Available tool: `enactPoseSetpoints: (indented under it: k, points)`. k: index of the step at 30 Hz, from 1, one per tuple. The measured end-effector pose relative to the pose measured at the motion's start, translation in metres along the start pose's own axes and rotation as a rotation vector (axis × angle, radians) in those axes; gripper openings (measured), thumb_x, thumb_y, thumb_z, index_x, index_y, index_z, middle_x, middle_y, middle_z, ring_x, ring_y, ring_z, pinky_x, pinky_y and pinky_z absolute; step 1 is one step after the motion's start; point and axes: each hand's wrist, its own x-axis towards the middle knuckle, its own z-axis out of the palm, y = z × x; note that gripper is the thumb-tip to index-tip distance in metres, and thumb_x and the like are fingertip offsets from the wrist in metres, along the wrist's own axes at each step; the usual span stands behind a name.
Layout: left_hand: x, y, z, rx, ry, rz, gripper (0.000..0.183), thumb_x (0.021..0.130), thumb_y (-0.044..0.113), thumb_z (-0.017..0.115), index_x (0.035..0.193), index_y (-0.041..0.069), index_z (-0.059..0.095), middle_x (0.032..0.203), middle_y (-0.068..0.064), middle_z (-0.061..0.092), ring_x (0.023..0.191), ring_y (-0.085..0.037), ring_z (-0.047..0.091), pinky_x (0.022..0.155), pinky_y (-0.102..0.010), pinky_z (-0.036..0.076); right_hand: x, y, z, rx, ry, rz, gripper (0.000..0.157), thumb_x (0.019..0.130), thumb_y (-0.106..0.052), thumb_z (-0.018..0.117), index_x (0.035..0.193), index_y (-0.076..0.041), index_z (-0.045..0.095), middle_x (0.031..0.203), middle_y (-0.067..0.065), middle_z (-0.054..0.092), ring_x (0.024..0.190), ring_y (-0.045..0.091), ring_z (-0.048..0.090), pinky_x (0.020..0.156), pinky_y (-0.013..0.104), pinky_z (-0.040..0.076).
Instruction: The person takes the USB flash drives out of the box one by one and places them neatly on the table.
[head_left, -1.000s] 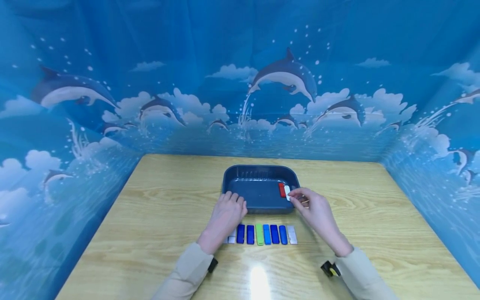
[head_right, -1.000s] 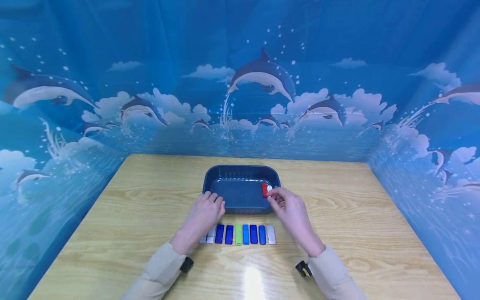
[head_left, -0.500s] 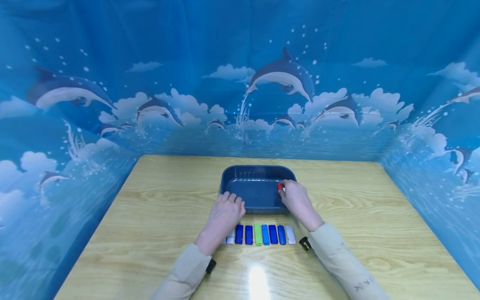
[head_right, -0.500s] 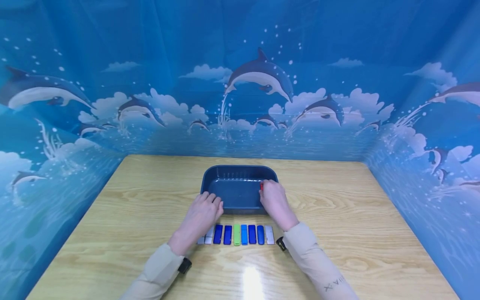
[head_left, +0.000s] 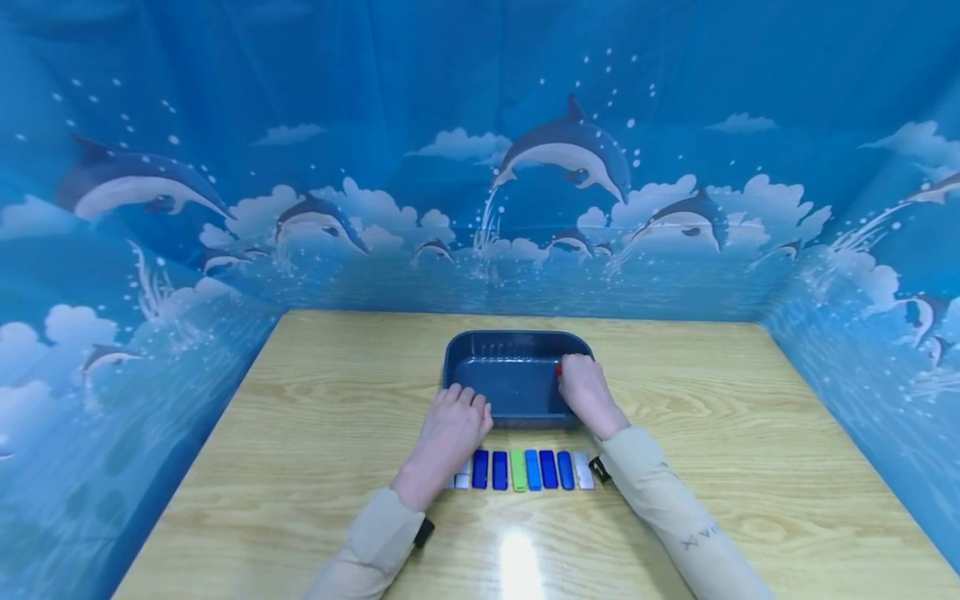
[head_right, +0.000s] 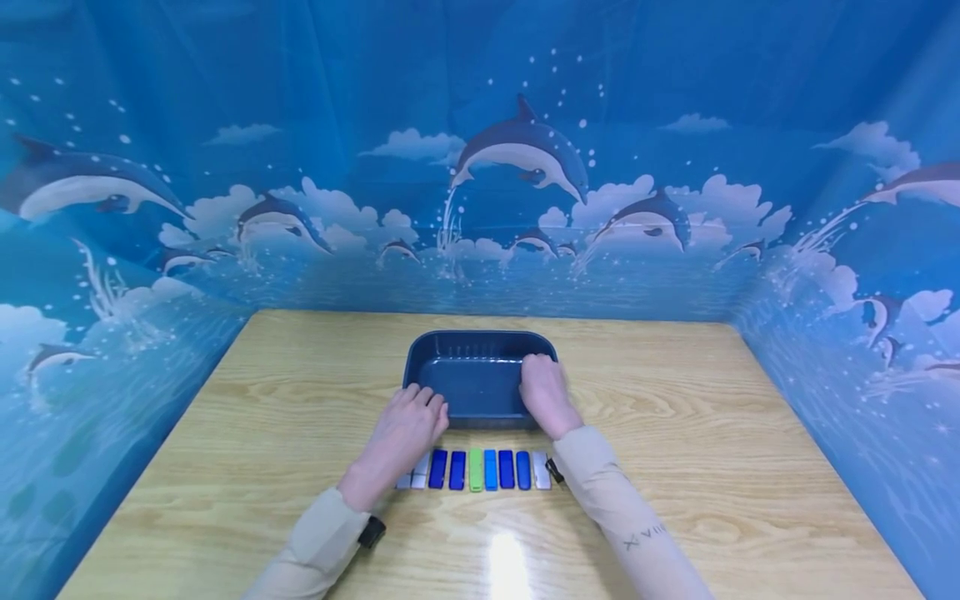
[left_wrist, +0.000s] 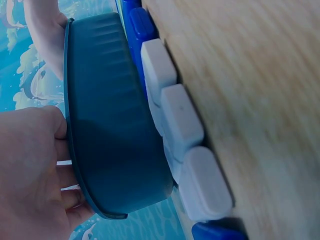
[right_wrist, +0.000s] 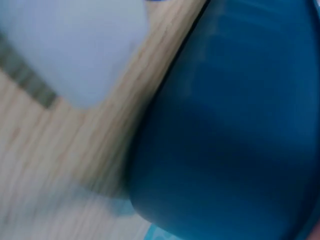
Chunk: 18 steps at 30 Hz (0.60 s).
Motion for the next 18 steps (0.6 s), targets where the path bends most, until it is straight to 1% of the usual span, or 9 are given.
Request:
enactPoseSetpoints:
  k: [3,7,11,14,16,17,18]
  points:
    - [0.0,0.0,-0.001,0.0,0.002,0.0,0.022,0.102,0.025,0.059,0.088,0.011,0.069,0.083,-0.002,0.066,0.085,-0.021,0.062,0.087,-0.035,0.053,0.002,0.0,0.002,-0.02,0.011,-0.019,0.017,0.089,0.002,0.067,0.073,0.0,0.063,0.078,0.018,0.066,0.078,0.035,0.067,0.069,0.049,0.057]
    - [0.0,0.0,-0.001,0.008,0.003,0.002,0.022,0.101,0.025,0.059,0.087,0.011,0.069,0.082,-0.002,0.065,0.084,-0.021,0.061,0.085,-0.035,0.053,0.003,0.0,0.004,-0.016,0.019,-0.025,0.015,0.089,-0.001,0.07,0.074,0.002,0.067,0.082,0.019,0.065,0.082,0.034,0.067,0.071,0.048,0.057]
    - [0.0,0.0,-0.002,0.013,-0.011,0.001,0.023,0.102,0.026,0.058,0.089,0.011,0.069,0.084,-0.002,0.067,0.085,-0.021,0.062,0.087,-0.035,0.053,0.004,0.0,0.007,-0.009,0.022,-0.03,0.017,0.089,-0.005,0.073,0.074,0.001,0.069,0.086,0.02,0.063,0.079,0.034,0.065,0.069,0.047,0.057]
    - [0.001,0.001,-0.002,0.014,-0.023,0.003,0.023,0.102,0.026,0.058,0.091,0.01,0.07,0.086,-0.002,0.068,0.087,-0.021,0.063,0.09,-0.036,0.053,0.005,0.0,0.009,-0.01,0.021,-0.035,0.014,0.088,-0.003,0.073,0.074,0.0,0.071,0.087,0.02,0.061,0.078,0.034,0.065,0.067,0.048,0.057]
    - [0.001,0.0,-0.001,0.013,-0.028,0.002,0.023,0.102,0.026,0.058,0.091,0.01,0.07,0.086,-0.003,0.069,0.088,-0.021,0.063,0.091,-0.036,0.052,0.005,0.001,0.01,-0.016,0.021,-0.046,0.009,0.087,0.0,0.072,0.078,0.0,0.072,0.087,0.019,0.06,0.079,0.035,0.064,0.068,0.048,0.057]
    - [0.001,0.0,-0.001,0.015,-0.029,0.003,0.023,0.103,0.026,0.057,0.091,0.01,0.07,0.086,-0.003,0.069,0.088,-0.021,0.063,0.091,-0.036,0.052,0.006,0.001,0.011,-0.015,0.023,-0.05,0.004,0.086,0.001,0.072,0.082,0.001,0.072,0.088,0.02,0.06,0.08,0.035,0.064,0.068,0.048,0.057]
    - [0.001,0.0,0.0,0.017,-0.029,0.003,0.023,0.103,0.026,0.057,0.091,0.01,0.07,0.086,-0.003,0.068,0.088,-0.021,0.063,0.092,-0.036,0.052,0.006,0.001,0.011,-0.012,0.025,-0.053,0.003,0.085,0.003,0.071,0.087,0.001,0.073,0.089,0.02,0.06,0.082,0.036,0.064,0.07,0.048,0.057]
